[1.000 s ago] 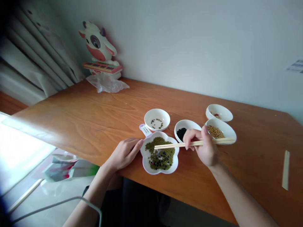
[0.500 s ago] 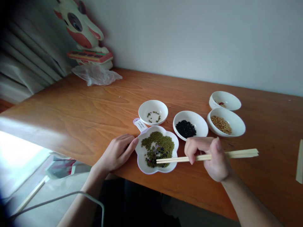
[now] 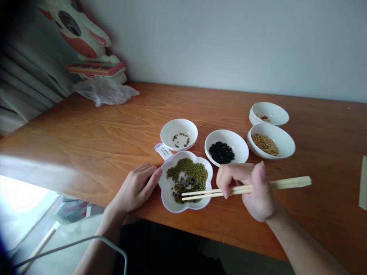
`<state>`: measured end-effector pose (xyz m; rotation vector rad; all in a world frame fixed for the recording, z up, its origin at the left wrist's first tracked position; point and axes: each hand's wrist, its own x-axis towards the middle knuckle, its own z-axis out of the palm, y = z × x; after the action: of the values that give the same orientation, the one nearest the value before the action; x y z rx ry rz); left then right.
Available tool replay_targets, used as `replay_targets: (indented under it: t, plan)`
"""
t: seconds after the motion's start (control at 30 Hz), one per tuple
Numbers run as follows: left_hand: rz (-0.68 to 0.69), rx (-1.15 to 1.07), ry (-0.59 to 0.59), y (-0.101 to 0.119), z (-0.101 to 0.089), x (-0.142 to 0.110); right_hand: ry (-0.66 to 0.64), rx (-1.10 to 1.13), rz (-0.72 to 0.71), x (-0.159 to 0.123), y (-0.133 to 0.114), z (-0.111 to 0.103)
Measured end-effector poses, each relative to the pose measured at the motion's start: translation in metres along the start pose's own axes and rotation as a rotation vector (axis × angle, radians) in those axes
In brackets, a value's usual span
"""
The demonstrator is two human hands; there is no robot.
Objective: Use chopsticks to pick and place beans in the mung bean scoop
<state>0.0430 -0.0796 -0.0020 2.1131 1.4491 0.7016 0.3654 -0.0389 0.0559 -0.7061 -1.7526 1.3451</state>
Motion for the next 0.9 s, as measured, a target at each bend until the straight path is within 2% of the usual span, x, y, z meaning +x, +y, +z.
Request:
replay_targets:
  t: [0.17, 0.37, 0.5, 0.6, 0.77, 0.83, 0.9]
  plan:
    - [-0.008, 0.000, 0.010, 0.002, 0.000, 0.000, -0.002, -0.046, -0.020, -0.001, 0.003, 0.006]
    - [-0.028, 0.008, -0.006, 0.004, -0.002, 0.000, 0.036, -0.025, -0.131, -0.003, 0.008, -0.007]
    - [-0.019, 0.043, 0.018, 0.004, -0.001, -0.001, 0.117, 0.005, -0.173, -0.004, 0.011, -0.010]
    - [-0.023, 0.106, 0.096, 0.004, -0.001, -0.006, 0.158, 0.026, -0.182, -0.005, 0.012, -0.008]
    - [0.032, 0.281, 0.341, 0.003, -0.011, -0.019, 0.188, 0.028, -0.197, -0.007, 0.010, -0.008]
    - [0.060, 0.334, 0.358, 0.000, -0.018, -0.021, 0.213, 0.018, -0.230, -0.007, 0.012, -0.007]
    - [0.074, 0.352, 0.297, -0.005, -0.027, -0.020, 0.238, 0.001, -0.264, -0.007, 0.015, -0.006]
